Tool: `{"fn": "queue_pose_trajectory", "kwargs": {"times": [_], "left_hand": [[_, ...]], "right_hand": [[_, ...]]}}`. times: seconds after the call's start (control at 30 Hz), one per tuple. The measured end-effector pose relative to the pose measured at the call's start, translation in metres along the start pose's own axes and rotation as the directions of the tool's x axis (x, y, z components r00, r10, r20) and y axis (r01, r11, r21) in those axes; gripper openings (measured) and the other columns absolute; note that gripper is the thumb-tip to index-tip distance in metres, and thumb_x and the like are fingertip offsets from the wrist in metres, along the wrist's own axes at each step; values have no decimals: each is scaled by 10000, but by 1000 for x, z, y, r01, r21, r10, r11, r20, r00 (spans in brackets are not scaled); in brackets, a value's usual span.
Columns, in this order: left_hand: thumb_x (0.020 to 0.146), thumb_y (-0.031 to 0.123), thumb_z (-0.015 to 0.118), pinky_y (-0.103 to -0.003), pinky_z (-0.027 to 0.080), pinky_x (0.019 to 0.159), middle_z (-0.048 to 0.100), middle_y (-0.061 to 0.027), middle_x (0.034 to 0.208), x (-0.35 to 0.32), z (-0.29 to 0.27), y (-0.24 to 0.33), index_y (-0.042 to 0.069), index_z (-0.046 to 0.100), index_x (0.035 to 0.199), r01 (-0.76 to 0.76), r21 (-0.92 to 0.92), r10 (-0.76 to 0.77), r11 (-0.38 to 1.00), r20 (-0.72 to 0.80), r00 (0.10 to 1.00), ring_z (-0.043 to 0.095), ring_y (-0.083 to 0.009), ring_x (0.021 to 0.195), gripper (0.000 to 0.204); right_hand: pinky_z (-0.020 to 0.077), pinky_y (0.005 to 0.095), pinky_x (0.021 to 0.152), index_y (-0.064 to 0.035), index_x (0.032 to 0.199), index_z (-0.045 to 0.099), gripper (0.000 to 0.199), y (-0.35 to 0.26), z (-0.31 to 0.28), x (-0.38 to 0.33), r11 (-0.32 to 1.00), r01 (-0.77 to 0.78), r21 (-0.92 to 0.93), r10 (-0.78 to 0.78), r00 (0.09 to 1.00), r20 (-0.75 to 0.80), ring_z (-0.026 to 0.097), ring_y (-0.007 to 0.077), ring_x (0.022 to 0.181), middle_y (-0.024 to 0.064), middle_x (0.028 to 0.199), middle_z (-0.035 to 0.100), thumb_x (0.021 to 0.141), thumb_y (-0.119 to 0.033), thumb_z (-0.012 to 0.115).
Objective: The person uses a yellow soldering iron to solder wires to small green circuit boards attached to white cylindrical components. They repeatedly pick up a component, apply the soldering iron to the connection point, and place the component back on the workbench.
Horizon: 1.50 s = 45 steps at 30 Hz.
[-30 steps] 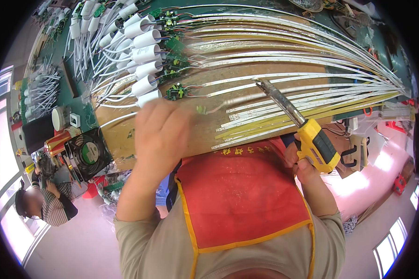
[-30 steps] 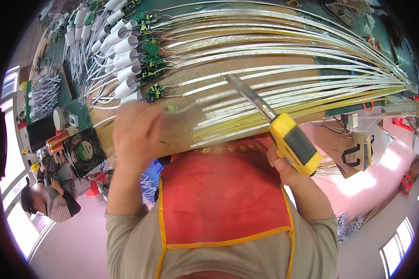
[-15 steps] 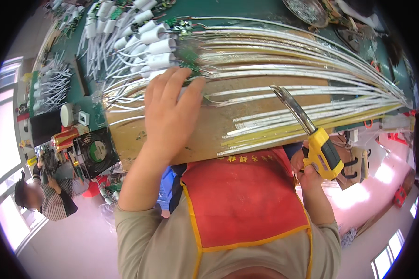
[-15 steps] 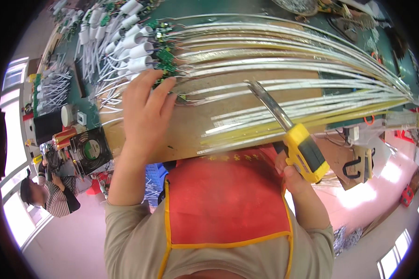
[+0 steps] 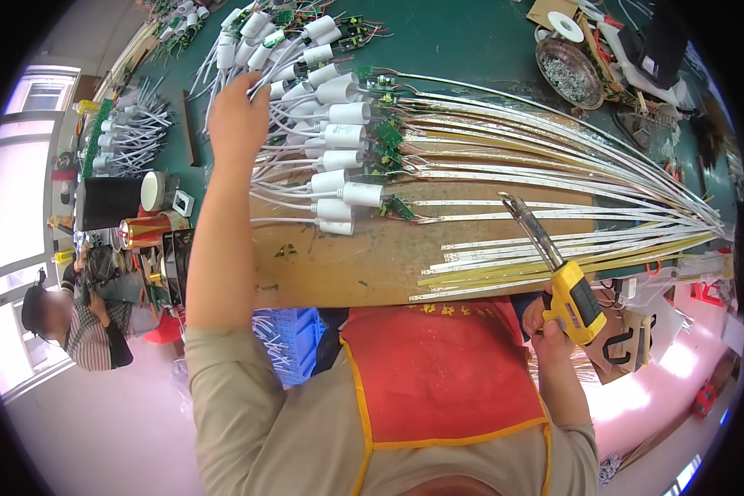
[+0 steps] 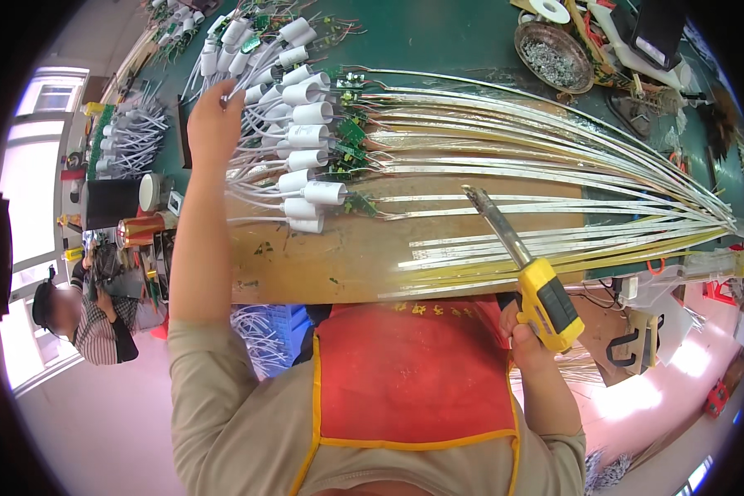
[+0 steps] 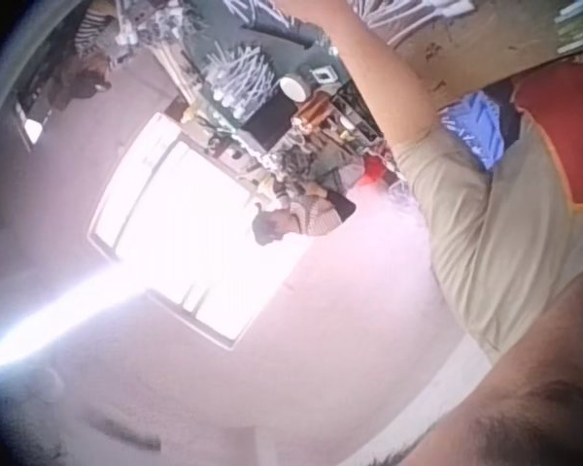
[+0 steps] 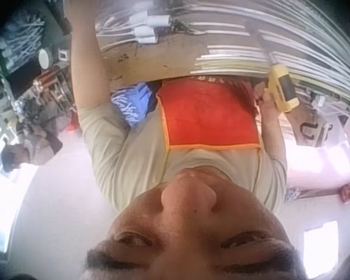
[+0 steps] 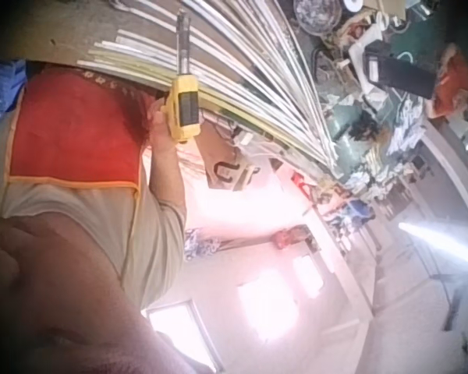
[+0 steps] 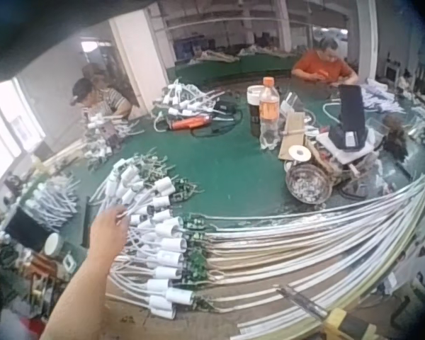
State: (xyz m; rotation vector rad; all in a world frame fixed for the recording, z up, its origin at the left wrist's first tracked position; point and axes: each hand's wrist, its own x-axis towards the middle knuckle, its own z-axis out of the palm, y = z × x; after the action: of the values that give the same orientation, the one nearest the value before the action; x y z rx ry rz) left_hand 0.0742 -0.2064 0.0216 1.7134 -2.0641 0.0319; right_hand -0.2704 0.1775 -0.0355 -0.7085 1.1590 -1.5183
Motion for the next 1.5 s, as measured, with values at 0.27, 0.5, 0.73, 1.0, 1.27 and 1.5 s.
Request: {"fn": "queue_pose_trajectory", "kwargs": {"times": [0.27, 0.5, 0.73, 1.0, 1.27, 1.5], "left_hand": [[879, 252, 597, -454, 504, 844, 669, -155, 1017, 44, 37, -24, 90, 696, 1011, -37, 173, 18, 984, 115, 993, 639, -363, 951, 231], [884, 188, 647, -360, 489, 779, 662, -109, 935, 0, -33, 29, 43, 672, 983, -161, -90, 155, 983, -75, 985, 630, -255, 859, 178], [885, 38, 648, -199, 428, 711, 600, 15, 850, -116, -98, 30, -4, 628, 1000, 266, -539, -34, 800, 402, 915, 541, -56, 783, 125], [855, 62, 663, -284, 479, 637, 653, -63, 839, -185, -83, 4, 3, 647, 960, 305, -119, -165, 945, 631, 758, 605, -136, 710, 121], [759, 103, 676, -422, 469, 864, 647, -64, 1065, -190, -85, 55, 114, 674, 1046, -532, -270, 594, 803, 289, 750, 611, -289, 1002, 287], [735, 115, 674, -452, 406, 1001, 622, -49, 1077, -189, -52, 101, 121, 647, 1009, -666, -436, 794, 605, 393, 464, 561, -261, 1113, 275]], "right_hand": [[407, 270, 528, 28, 1329, 412, 621, 0, -7, -6, 1000, 22, -8, -21, 997, 72, 445, 129, 580, 38, 707, 472, 885, -302, 694], [393, 267, 521, 24, 1327, 419, 633, -2, -3, -5, 999, 30, -16, -29, 998, 56, 431, 121, 576, 25, 689, 441, 882, -325, 702], [393, 266, 520, 0, 1301, 435, 594, 5, -7, -5, 999, 14, 34, -16, 999, 51, 430, 114, 574, 18, 688, 441, 881, -319, 709], [411, 270, 520, -7, 1244, 461, 539, -1, 2, -1, 1000, 4, -1, -4, 996, 90, 445, 122, 583, 25, 707, 456, 881, -325, 703], [403, 264, 509, 15, 1261, 449, 554, 1, 6, -4, 1000, 7, -25, -5, 995, 98, 434, 121, 565, 29, 696, 459, 886, -321, 681], [379, 256, 502, -14, 1316, 455, 692, -1, 8, -10, 997, -61, -48, 65, 995, 71, 438, 118, 576, 15, 689, 458, 826, -409, 742]]}}
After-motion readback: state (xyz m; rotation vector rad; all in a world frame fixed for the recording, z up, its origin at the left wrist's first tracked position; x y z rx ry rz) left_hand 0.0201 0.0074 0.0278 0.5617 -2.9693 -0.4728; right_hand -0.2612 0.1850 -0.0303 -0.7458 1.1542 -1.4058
